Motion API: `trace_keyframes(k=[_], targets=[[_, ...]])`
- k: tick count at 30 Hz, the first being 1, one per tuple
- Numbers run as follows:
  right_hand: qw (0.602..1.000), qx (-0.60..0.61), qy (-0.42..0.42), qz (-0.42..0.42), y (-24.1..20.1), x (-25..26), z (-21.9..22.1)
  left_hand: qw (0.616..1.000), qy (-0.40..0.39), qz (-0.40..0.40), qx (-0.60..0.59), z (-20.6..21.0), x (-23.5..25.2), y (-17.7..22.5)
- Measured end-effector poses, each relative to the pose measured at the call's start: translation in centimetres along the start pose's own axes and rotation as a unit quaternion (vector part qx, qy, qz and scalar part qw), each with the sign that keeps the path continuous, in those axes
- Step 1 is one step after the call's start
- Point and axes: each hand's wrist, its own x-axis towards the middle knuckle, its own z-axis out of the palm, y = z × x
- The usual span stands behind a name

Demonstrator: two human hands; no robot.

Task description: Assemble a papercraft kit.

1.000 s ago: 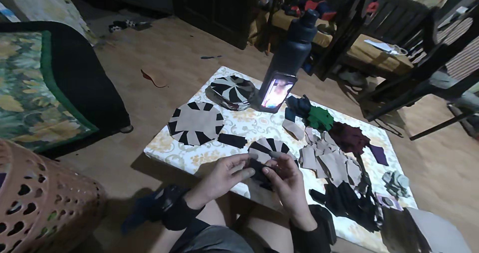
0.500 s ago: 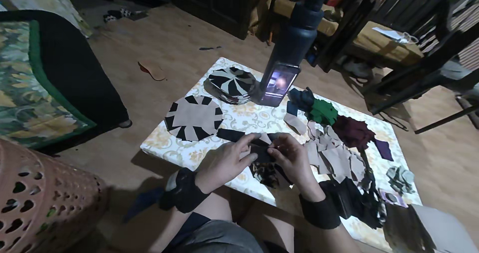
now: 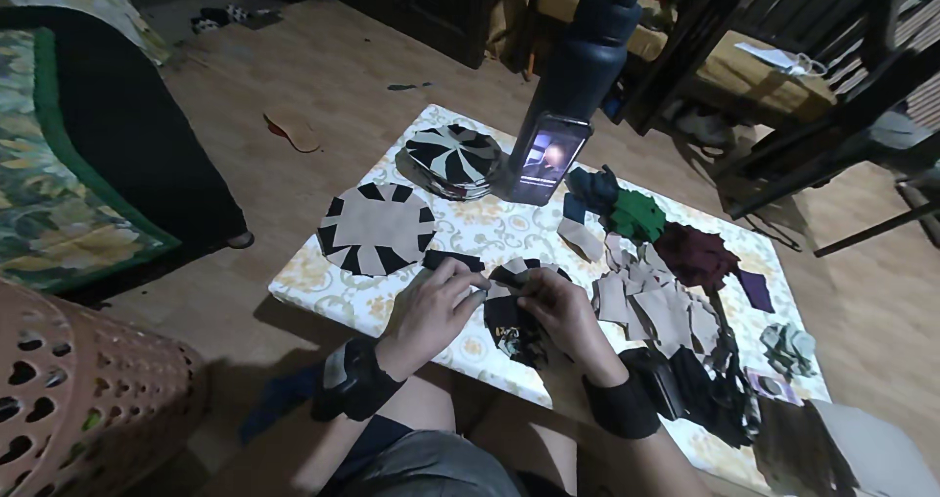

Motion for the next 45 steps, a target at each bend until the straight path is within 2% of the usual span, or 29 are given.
trace_keyframes(k=[8,12,14,16,20,25,27,30,32,33,35,37,38,39,41,45], targets=[[0.998,-0.059,-0.009,0.008,-1.0,0.4,0.2,0.996,-0.066,0.036,0.052,0.2,-0.2,0.1],[0.979,-0.194,0.061,-0.021,-0.8,0.1,0.6,0.995,-0.073,0.032,0.067,0.2,-0.2,0.3],[0.968,-0.222,0.108,-0.044,-0.7,-0.3,0.4,0.994,-0.074,0.032,0.067,0.1,-0.2,0.3],[0.970,-0.203,0.121,-0.052,-0.6,-0.8,0.3,0.995,-0.071,0.038,0.066,0.1,-0.2,0.3],[0.984,-0.171,0.034,-0.023,-0.1,-1.1,0.0,0.994,-0.078,0.038,0.068,0.1,-0.2,0.2],[0.974,-0.161,0.129,-0.095,0.3,-0.7,-0.8,0.998,-0.056,0.013,0.028,0.0,-0.2,0.2],[0.965,-0.187,0.107,-0.147,0.3,-0.4,-0.7,1.000,-0.012,0.000,-0.014,-0.3,-0.1,-0.1],[0.955,-0.248,-0.014,-0.163,1.3,-0.3,0.6,0.989,0.054,-0.025,-0.138,-0.9,-0.1,-0.8],[0.947,-0.287,-0.058,-0.129,1.6,-0.6,1.8,0.949,0.069,-0.064,-0.300,-1.5,-0.1,-0.7],[0.945,-0.303,-0.060,-0.106,1.5,-0.8,2.3,0.914,0.077,-0.111,-0.382,-1.9,-0.2,-0.3],[0.944,-0.322,-0.037,-0.053,1.0,-1.2,3.3,0.819,0.091,-0.199,-0.530,-2.6,-0.2,1.1],[0.944,-0.330,-0.007,0.003,0.3,-1.7,4.2,0.700,0.106,-0.264,-0.655,-3.3,0.0,2.4],[0.943,-0.332,0.006,0.022,-0.1,-1.9,4.6,0.644,0.110,-0.286,-0.700,-3.5,0.1,2.8],[0.941,-0.335,0.025,0.025,-0.1,-2.1,5.0,0.606,0.103,-0.294,-0.732,-3.6,0.1,3.0],[0.939,-0.342,0.038,0.021,-0.2,-2.4,5.2,0.578,0.078,-0.288,-0.760,-3.3,-0.1,3.4],[0.954,-0.295,0.046,-0.004,-0.7,-2.7,4.1,0.578,0.051,-0.293,-0.760,-2.7,-0.4,4.6]])
